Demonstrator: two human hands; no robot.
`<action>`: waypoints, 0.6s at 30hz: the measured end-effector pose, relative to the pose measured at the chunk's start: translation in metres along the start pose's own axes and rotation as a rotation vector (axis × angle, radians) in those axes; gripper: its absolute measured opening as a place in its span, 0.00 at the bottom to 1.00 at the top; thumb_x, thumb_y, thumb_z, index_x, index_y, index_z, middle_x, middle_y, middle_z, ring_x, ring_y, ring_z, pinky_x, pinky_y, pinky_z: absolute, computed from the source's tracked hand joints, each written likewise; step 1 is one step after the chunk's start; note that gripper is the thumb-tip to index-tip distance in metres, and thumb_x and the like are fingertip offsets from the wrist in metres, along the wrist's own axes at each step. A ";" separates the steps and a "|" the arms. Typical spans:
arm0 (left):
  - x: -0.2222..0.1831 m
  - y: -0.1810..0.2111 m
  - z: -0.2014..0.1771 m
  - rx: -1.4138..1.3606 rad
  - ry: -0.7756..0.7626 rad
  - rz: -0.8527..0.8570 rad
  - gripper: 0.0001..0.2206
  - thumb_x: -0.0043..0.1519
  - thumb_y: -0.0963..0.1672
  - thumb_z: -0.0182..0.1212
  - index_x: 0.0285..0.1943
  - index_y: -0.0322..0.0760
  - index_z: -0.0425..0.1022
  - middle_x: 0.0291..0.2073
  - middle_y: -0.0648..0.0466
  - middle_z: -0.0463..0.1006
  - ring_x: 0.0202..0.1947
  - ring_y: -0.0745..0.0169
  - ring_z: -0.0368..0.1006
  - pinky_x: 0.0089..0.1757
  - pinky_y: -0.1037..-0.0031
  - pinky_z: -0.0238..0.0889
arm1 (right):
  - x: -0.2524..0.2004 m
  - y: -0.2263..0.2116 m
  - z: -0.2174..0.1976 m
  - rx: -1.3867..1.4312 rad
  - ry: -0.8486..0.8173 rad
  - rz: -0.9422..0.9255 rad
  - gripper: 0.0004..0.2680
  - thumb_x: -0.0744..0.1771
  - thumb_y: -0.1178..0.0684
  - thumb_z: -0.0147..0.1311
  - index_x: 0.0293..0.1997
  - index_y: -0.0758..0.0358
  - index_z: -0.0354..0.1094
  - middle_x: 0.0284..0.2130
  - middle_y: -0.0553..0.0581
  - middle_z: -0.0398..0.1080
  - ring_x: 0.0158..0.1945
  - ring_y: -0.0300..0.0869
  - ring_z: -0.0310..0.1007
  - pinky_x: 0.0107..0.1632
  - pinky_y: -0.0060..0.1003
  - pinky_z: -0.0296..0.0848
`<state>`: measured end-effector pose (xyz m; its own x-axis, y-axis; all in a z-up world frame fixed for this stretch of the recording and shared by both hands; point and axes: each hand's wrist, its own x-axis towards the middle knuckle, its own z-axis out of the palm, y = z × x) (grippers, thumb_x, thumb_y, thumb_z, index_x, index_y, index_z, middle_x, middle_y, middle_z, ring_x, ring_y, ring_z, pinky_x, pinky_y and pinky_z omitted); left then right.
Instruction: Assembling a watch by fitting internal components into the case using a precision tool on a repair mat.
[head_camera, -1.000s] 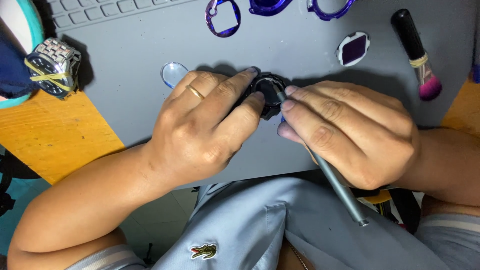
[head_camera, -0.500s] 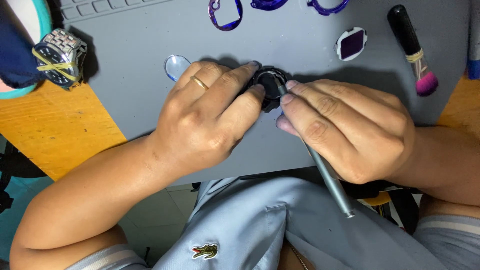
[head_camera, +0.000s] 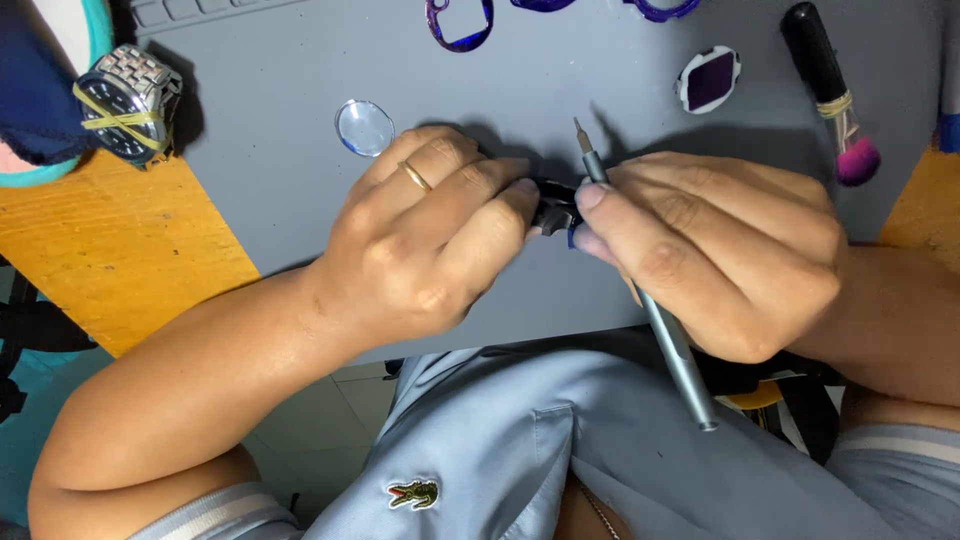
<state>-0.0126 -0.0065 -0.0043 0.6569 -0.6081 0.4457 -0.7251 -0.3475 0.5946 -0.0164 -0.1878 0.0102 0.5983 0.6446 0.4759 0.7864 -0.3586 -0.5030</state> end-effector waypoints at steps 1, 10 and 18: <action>0.000 0.000 -0.001 -0.001 0.002 0.000 0.08 0.57 0.38 0.42 0.28 0.25 0.65 0.25 0.44 0.68 0.24 0.53 0.62 0.30 0.69 0.60 | 0.000 -0.001 0.000 -0.001 -0.002 0.000 0.05 0.61 0.64 0.47 0.27 0.80 0.63 0.19 0.67 0.65 0.24 0.51 0.69 0.29 0.40 0.72; 0.004 -0.004 -0.006 0.045 -0.032 -0.019 0.06 0.56 0.36 0.40 0.30 0.26 0.65 0.31 0.40 0.69 0.27 0.51 0.66 0.32 0.71 0.64 | -0.006 0.004 -0.012 0.193 -0.122 0.247 0.06 0.60 0.67 0.49 0.34 0.82 0.59 0.29 0.74 0.63 0.32 0.59 0.67 0.39 0.48 0.71; 0.003 -0.006 -0.002 0.113 -0.070 -0.056 0.05 0.56 0.36 0.44 0.30 0.28 0.65 0.32 0.41 0.68 0.26 0.52 0.65 0.31 0.72 0.63 | 0.000 0.004 -0.001 0.214 -0.067 0.226 0.05 0.58 0.68 0.53 0.29 0.82 0.61 0.24 0.72 0.65 0.29 0.56 0.69 0.35 0.42 0.71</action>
<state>-0.0057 -0.0043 -0.0053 0.6841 -0.6325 0.3633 -0.7087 -0.4585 0.5362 -0.0130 -0.1904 0.0089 0.7374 0.6103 0.2893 0.5799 -0.3525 -0.7345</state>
